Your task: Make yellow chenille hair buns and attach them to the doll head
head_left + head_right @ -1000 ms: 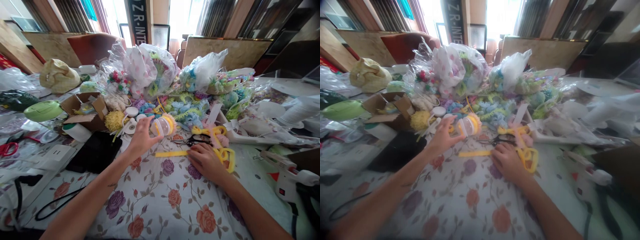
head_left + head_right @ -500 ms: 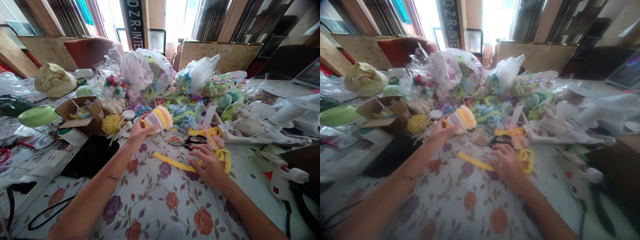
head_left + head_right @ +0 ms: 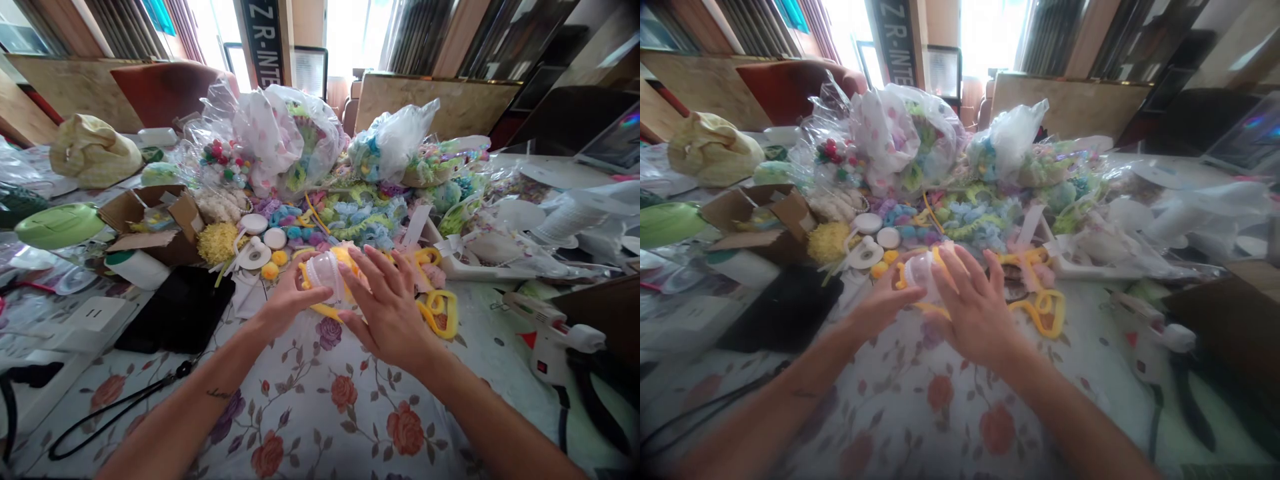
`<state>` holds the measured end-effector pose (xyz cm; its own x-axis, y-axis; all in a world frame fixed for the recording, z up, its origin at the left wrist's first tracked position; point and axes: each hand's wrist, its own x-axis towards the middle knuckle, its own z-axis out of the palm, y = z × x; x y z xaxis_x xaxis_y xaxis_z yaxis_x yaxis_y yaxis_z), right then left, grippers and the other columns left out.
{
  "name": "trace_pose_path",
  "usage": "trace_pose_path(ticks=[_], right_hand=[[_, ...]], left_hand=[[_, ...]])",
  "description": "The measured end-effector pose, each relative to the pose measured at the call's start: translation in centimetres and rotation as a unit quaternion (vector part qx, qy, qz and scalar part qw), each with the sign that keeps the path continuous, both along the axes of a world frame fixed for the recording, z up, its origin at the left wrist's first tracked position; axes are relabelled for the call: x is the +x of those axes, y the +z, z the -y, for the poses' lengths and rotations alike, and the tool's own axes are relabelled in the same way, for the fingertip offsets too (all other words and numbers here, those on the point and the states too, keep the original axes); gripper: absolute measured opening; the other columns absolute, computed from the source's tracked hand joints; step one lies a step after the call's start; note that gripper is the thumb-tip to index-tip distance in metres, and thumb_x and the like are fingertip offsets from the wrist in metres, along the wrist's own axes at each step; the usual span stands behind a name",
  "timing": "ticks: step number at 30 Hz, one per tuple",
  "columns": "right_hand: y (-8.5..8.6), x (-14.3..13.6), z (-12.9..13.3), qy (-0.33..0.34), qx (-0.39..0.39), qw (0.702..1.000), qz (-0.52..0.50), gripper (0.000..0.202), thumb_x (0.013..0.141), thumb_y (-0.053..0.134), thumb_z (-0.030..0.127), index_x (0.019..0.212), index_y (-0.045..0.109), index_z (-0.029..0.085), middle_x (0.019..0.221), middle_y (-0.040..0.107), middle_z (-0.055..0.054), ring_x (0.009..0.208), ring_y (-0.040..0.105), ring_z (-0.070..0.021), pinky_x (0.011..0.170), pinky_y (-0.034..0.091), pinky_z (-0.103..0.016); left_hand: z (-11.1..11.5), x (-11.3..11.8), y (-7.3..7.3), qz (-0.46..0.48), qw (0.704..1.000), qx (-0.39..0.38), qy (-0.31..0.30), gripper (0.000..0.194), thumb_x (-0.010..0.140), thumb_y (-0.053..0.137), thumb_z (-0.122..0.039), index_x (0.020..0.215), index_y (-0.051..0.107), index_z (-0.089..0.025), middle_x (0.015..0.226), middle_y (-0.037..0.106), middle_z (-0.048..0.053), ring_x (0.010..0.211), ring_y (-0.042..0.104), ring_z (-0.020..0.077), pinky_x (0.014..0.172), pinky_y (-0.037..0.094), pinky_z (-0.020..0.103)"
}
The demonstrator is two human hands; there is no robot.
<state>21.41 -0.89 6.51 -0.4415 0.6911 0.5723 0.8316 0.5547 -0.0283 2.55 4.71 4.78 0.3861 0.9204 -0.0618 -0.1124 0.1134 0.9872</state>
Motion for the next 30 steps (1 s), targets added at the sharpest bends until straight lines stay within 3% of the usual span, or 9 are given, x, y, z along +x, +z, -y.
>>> trace_pose_path(ticks=[4, 6, 9, 12, 16, 19, 22, 25, 30], right_hand=[[-0.6, -0.4, -1.3, -0.049, -0.053, 0.997, -0.001, 0.059, 0.096, 0.035, 0.05, 0.145, 0.032, 0.017, 0.151, 0.036, -0.017, 0.142, 0.023, -0.0356, 0.112, 0.012, -0.062], [-0.4, 0.0, -2.1, -0.057, -0.091, 0.994, -0.019, 0.055, 0.098, 0.029, 0.051, 0.141, 0.04, 0.019, 0.153, 0.033, -0.014, 0.143, 0.021, -0.0352, 0.112, 0.013, -0.062], [0.1, 0.8, -3.0, -0.046, -0.156, 0.985, -0.056, 0.049, 0.1, 0.023, 0.048, 0.133, 0.052, 0.025, 0.155, 0.03, -0.008, 0.144, 0.02, -0.0325, 0.112, 0.02, -0.059], [-0.1, 1.2, -2.8, -0.058, -0.097, 0.982, -0.154, 0.049, 0.101, 0.019, 0.044, 0.135, 0.05, 0.027, 0.155, 0.029, -0.006, 0.143, 0.024, -0.0299, 0.111, 0.03, -0.052], [-1.8, 0.4, -1.4, -0.045, 0.042, 0.993, -0.105, 0.054, 0.095, 0.034, 0.053, 0.144, 0.037, 0.033, 0.152, 0.032, -0.005, 0.143, 0.022, -0.0358, 0.115, 0.019, -0.057], [-3.1, -0.2, -1.1, -0.05, 0.007, 0.998, -0.039, 0.054, 0.093, 0.04, 0.051, 0.145, 0.034, 0.036, 0.152, 0.033, -0.004, 0.144, 0.017, -0.0365, 0.115, 0.013, -0.059], [-3.9, -0.3, -1.4, -0.1, -0.002, 0.99, -0.102, 0.052, 0.096, 0.034, 0.045, 0.147, 0.033, 0.032, 0.155, 0.026, -0.006, 0.146, 0.011, -0.0357, 0.114, 0.019, -0.058], [-4.2, -0.1, -1.4, -0.095, 0.003, 0.991, -0.094, 0.06, 0.089, 0.045, 0.055, 0.145, 0.037, 0.034, 0.153, 0.028, -0.006, 0.145, 0.008, -0.0396, 0.113, 0.016, -0.061], [-4.6, -0.1, -1.5, -0.094, 0.003, 0.992, -0.078, 0.059, 0.087, 0.052, 0.053, 0.142, 0.043, 0.032, 0.155, 0.024, -0.007, 0.145, 0.008, -0.041, 0.114, 0.012, -0.061]], left_hand=[[0.9, 0.0, -0.2, -0.074, 0.99, 0.118, 0.013, 0.062, 0.068, 0.075, -0.028, 0.121, 0.044, -0.024, 0.125, 0.054, 0.01, 0.104, 0.06, 0.0238, 0.078, 0.054, 0.031], [1.0, -0.1, -0.9, -0.153, 0.959, 0.238, 0.031, 0.064, 0.067, 0.075, -0.027, 0.122, 0.044, -0.025, 0.127, 0.049, 0.011, 0.111, 0.055, 0.0266, 0.082, 0.053, 0.035], [0.7, -0.4, -2.1, -0.243, 0.845, 0.473, 0.058, 0.069, 0.069, 0.075, -0.026, 0.129, 0.041, -0.027, 0.126, 0.043, 0.013, 0.122, 0.046, 0.0313, 0.094, 0.049, 0.044], [-0.1, -0.7, -3.3, -0.265, 0.744, 0.609, 0.068, 0.068, 0.076, 0.07, -0.027, 0.133, 0.034, -0.028, 0.128, 0.037, 0.014, 0.127, 0.042, 0.0331, 0.099, 0.046, 0.048], [-0.6, -1.0, -4.0, -0.271, 0.729, 0.623, 0.084, 0.064, 0.08, 0.067, -0.032, 0.133, 0.032, -0.032, 0.128, 0.034, 0.013, 0.128, 0.042, 0.0346, 0.098, 0.048, 0.05], [-0.6, -1.1, -4.1, -0.26, 0.708, 0.651, 0.084, 0.061, 0.08, 0.068, -0.036, 0.131, 0.035, -0.034, 0.127, 0.036, 0.011, 0.128, 0.043, 0.0352, 0.1, 0.045, 0.055], [-0.5, -1.1, -4.2, -0.267, 0.698, 0.659, 0.091, 0.057, 0.08, 0.068, -0.033, 0.129, 0.039, -0.035, 0.128, 0.037, 0.011, 0.13, 0.043, 0.0353, 0.101, 0.045, 0.055], [-0.5, -1.1, -4.4, -0.273, 0.69, 0.663, 0.094, 0.052, 0.079, 0.069, -0.029, 0.125, 0.044, -0.034, 0.126, 0.039, 0.01, 0.131, 0.042, 0.0338, 0.101, 0.046, 0.053], [-0.5, -1.4, -5.0, -0.328, 0.618, 0.706, 0.111, 0.044, 0.083, 0.064, -0.014, 0.118, 0.053, -0.037, 0.121, 0.046, 0.005, 0.133, 0.044, 0.0297, 0.098, 0.051, 0.047]])
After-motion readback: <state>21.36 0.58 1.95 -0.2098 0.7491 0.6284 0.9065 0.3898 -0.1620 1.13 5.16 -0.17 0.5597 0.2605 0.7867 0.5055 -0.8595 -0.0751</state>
